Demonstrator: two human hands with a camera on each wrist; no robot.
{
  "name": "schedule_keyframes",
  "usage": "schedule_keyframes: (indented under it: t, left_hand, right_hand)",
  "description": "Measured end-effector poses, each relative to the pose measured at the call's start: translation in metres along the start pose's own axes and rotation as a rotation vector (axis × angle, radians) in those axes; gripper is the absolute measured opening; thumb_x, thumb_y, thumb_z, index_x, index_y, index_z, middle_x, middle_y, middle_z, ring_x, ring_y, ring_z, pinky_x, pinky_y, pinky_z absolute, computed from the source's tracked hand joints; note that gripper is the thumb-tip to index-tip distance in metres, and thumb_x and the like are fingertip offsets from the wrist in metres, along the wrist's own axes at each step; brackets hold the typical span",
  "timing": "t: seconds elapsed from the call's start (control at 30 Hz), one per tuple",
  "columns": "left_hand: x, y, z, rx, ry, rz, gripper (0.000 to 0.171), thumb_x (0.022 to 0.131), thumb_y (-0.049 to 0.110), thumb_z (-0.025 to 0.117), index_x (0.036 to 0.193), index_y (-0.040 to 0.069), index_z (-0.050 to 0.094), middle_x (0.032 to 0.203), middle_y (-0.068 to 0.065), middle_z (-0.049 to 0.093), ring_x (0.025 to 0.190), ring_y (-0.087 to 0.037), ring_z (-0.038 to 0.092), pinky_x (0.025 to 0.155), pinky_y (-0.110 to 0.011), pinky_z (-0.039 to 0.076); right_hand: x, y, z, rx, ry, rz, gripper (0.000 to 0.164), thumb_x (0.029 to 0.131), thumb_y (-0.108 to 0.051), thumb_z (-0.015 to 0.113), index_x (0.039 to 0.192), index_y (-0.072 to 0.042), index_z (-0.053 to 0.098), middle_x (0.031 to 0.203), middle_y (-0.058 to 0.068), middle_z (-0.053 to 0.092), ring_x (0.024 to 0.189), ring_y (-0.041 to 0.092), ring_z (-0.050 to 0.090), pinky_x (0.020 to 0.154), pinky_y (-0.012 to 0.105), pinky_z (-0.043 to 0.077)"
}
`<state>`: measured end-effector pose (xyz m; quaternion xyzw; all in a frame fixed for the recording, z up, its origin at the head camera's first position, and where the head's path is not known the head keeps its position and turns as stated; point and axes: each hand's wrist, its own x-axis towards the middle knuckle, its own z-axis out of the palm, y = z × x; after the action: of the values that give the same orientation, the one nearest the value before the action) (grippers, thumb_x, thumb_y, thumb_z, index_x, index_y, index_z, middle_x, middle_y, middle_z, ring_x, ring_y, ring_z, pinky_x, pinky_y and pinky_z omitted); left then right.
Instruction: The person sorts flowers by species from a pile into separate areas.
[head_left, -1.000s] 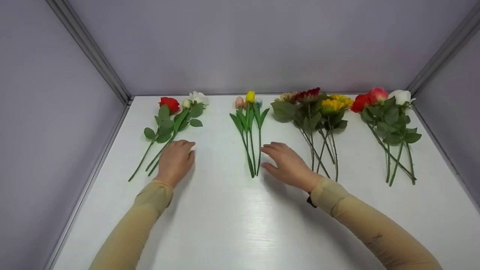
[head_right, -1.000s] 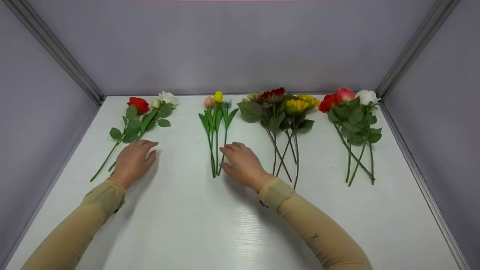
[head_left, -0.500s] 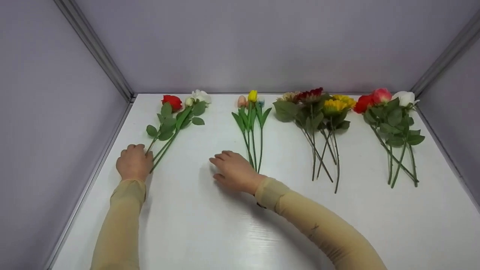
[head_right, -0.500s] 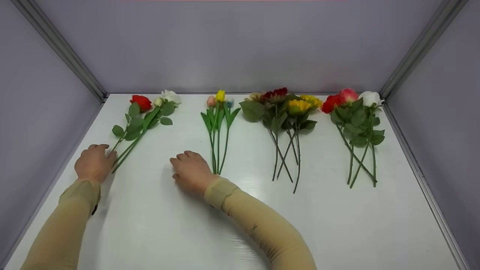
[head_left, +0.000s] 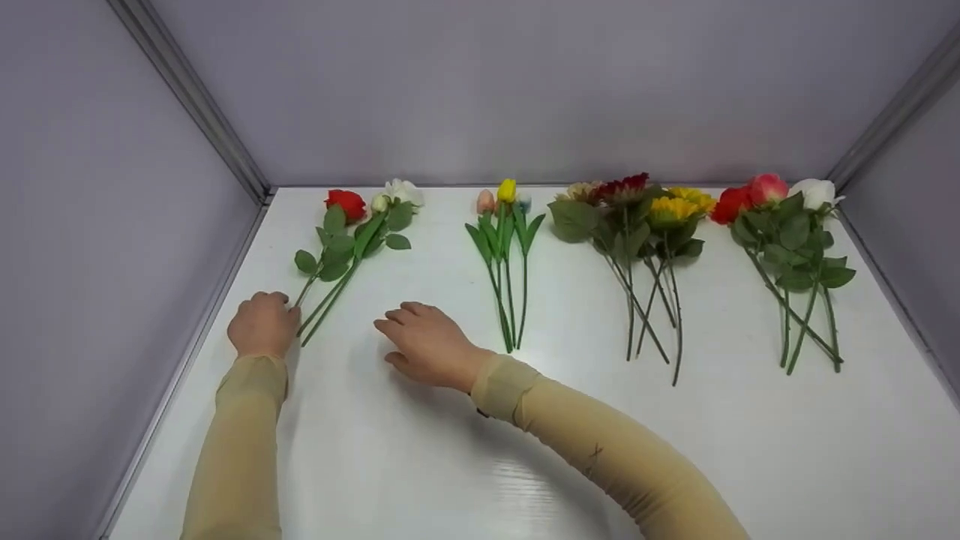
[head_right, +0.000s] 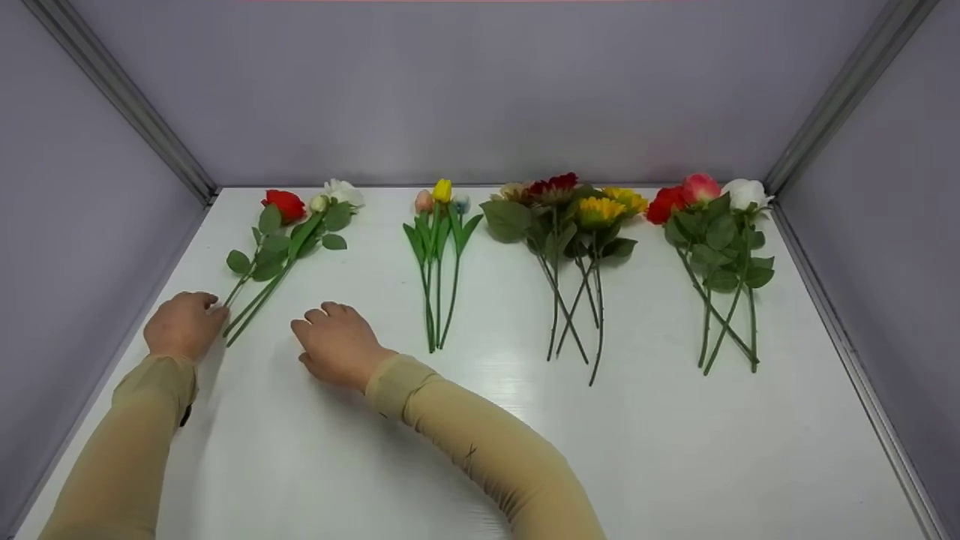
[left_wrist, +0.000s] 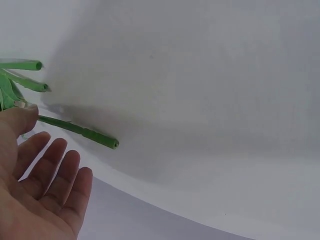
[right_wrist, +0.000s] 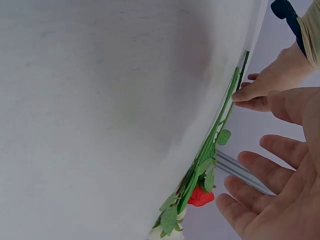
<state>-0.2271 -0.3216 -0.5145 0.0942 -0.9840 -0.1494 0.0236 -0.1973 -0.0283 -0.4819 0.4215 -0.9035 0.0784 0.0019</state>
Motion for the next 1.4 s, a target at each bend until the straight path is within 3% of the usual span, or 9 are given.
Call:
schedule_keyframes:
  t: [0.3,0.53,0.77,0.97,1.07,1.17,1.4]
  left_hand:
    - [0.001,-0.003,0.000,-0.002,0.012,0.017,0.027,0.100,0.013,0.056,0.105,-0.008,0.073,0.100,-0.029,0.067,0.090,-0.047,0.067,0.070,-0.059,0.055]
    - [0.001,-0.005,-0.007,-0.027,-0.022,-0.001,0.024,0.094,0.010,0.053,0.084,-0.003,0.071,0.082,-0.020,0.070,0.071,-0.033,0.064,0.057,-0.050,0.051]
    - [0.001,-0.009,-0.017,-0.004,-0.023,0.012,0.024,0.096,0.007,0.052,0.099,-0.007,0.072,0.099,-0.027,0.072,0.088,-0.044,0.069,0.069,-0.058,0.055]
    - [0.001,-0.006,-0.027,-0.021,0.015,0.015,0.023,0.100,0.010,0.057,0.106,-0.005,0.073,0.104,-0.025,0.072,0.088,-0.043,0.070,0.070,-0.058,0.056]
    - [0.000,0.007,-0.032,-0.090,0.013,0.037,0.025,0.102,0.013,0.058,0.109,-0.005,0.073,0.105,-0.024,0.072,0.086,-0.039,0.069,0.072,-0.056,0.055]
    - [-0.001,0.029,-0.035,-0.196,-0.017,0.056,0.028,0.103,0.017,0.058,0.115,-0.005,0.072,0.109,-0.024,0.071,0.090,-0.037,0.067,0.077,-0.053,0.054]
    - [-0.009,0.107,-0.020,-0.543,-0.145,0.071,0.028,0.103,0.021,0.064,0.119,-0.002,0.070,0.109,-0.017,0.070,0.095,-0.028,0.068,0.082,-0.039,0.056]
  right_hand:
    - [-0.003,0.010,0.005,0.022,-0.008,0.033,0.049,0.103,-0.032,0.063,0.147,-0.012,0.056,0.145,0.008,0.057,0.138,0.030,0.048,0.116,0.039,0.037]
    - [-0.004,0.015,0.005,0.050,0.001,0.046,0.047,0.104,-0.031,0.062,0.146,-0.012,0.057,0.144,0.008,0.058,0.137,0.028,0.049,0.115,0.039,0.038]
    - [-0.007,0.023,0.006,0.055,0.013,0.042,0.045,0.104,-0.030,0.063,0.144,-0.011,0.059,0.142,0.008,0.059,0.135,0.028,0.051,0.114,0.038,0.039]
    - [-0.011,0.037,0.001,0.097,0.038,0.074,0.042,0.104,-0.029,0.062,0.142,-0.010,0.060,0.140,0.008,0.061,0.133,0.028,0.052,0.112,0.039,0.041]
    - [-0.015,0.048,-0.004,0.167,0.076,0.107,0.040,0.104,-0.027,0.061,0.140,-0.009,0.062,0.138,0.008,0.062,0.131,0.028,0.054,0.111,0.039,0.042]
    - [-0.020,0.060,-0.010,0.303,0.136,0.173,0.036,0.105,-0.023,0.061,0.137,-0.007,0.065,0.135,0.008,0.065,0.129,0.027,0.056,0.110,0.039,0.043]
    - [-0.035,0.089,-0.023,0.775,0.286,0.409,0.029,0.106,-0.024,0.059,0.129,-0.011,0.071,0.127,0.002,0.069,0.120,0.018,0.062,0.102,0.036,0.050]
